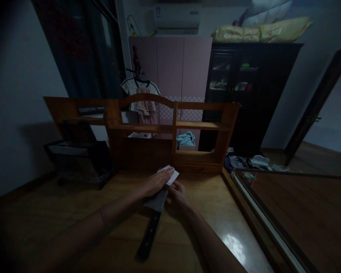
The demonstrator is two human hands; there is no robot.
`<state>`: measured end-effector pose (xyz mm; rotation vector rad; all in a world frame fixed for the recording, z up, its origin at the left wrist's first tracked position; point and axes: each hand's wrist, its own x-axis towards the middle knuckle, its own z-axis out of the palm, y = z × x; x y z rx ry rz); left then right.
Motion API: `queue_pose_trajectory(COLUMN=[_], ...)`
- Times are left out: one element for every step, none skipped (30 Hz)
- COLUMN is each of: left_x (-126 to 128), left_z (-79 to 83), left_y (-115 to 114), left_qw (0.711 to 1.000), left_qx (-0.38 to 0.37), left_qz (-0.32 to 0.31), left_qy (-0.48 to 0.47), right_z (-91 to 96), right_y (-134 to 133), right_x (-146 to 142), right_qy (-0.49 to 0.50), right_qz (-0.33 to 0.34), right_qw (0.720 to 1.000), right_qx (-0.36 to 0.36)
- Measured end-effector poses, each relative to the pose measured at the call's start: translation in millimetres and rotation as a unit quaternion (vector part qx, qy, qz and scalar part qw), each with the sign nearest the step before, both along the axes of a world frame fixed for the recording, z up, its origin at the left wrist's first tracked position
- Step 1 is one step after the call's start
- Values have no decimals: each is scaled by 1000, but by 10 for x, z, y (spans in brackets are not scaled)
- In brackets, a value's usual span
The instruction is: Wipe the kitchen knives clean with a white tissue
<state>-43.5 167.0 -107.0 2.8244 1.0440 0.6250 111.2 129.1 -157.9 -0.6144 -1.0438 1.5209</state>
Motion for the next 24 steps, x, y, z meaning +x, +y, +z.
queue_pose_trajectory(left_x=[-18, -35, -52, -69, -86, -104, -122, -140, -159, -179, -200, -224, -252, -282, -317, -353, -391, -427, -458, -482, -496, -496, -483, -457], left_z=[4, 9, 14, 21, 27, 34, 41, 46, 50, 50, 47, 40, 30, 19, 10, 5, 8, 21, 46, 83, 128, 179, 230, 275], left_y=[-2, -5, -9, -13, -16, -19, -20, -18, -14, -5, 8, 26, 49, 75, 104, 133, 159, 179, 189, 188, 174, 145, 104, 52], left_qw=[1000, 1000, 1000, 1000, 1000, 999, 999, 999, 999, 999, 999, 998, 998, 997, 997, 996, 996, 995, 994, 993, 991, 990, 988, 988], left_qx=[2, 5, 8, 12, 14, 17, 18, 20, 22, 23, 26, 29, 31, 32, 32, 30, 28, 25, 24, 27, 34, 44, 54, 61], left_qz=[2, 4, 6, 11, 17, 22, 27, 31, 35, 38, 43, 49, 55, 62, 69, 76, 83, 91, 99, 107, 113, 116, 115, 107], left_qy=[1, 0, -3, -8, -12, -16, -17, -16, -14, -12, -10, -11, -13, -17, -22, -26, -29, -33, -39, -49, -61, -74, -87, -93], right_z=[5, 9, 14, 20, 26, 33, 40, 48, 56, 64, 73, 83, 93, 104, 115, 126, 137, 147, 157, 164, 170, 173, 175, 174], right_y=[-6, -12, -18, -25, -33, -43, -53, -63, -73, -81, -87, -91, -94, -96, -99, -103, -109, -116, -123, -131, -137, -141, -143, -141], right_x=[6, 14, 22, 29, 33, 34, 33, 29, 25, 19, 14, 11, 9, 8, 9, 10, 11, 11, 11, 10, 8, 6, 4, 3], right_qy=[0, 0, 0, 0, 1, 3, 4, 5, 7, 8, 10, 10, 11, 11, 11, 11, 10, 10, 10, 10, 11, 12, 13, 15], right_qz=[0, 0, -1, -2, -2, -3, -5, -6, -8, -9, -10, -10, -11, -12, -12, -12, -12, -12, -11, -9, -8, -8, -7, -7], right_qw=[1000, 1000, 1000, 1000, 1000, 1000, 1000, 1000, 1000, 1000, 1000, 1000, 1000, 1000, 1000, 1000, 1000, 1000, 1000, 1000, 1000, 1000, 1000, 1000], right_qx=[-2, -4, -6, -7, -9, -10, -11, -11, -11, -11, -10, -10, -8, -6, -4, -2, -1, -1, -1, -2, -3, -3, -3, -3])
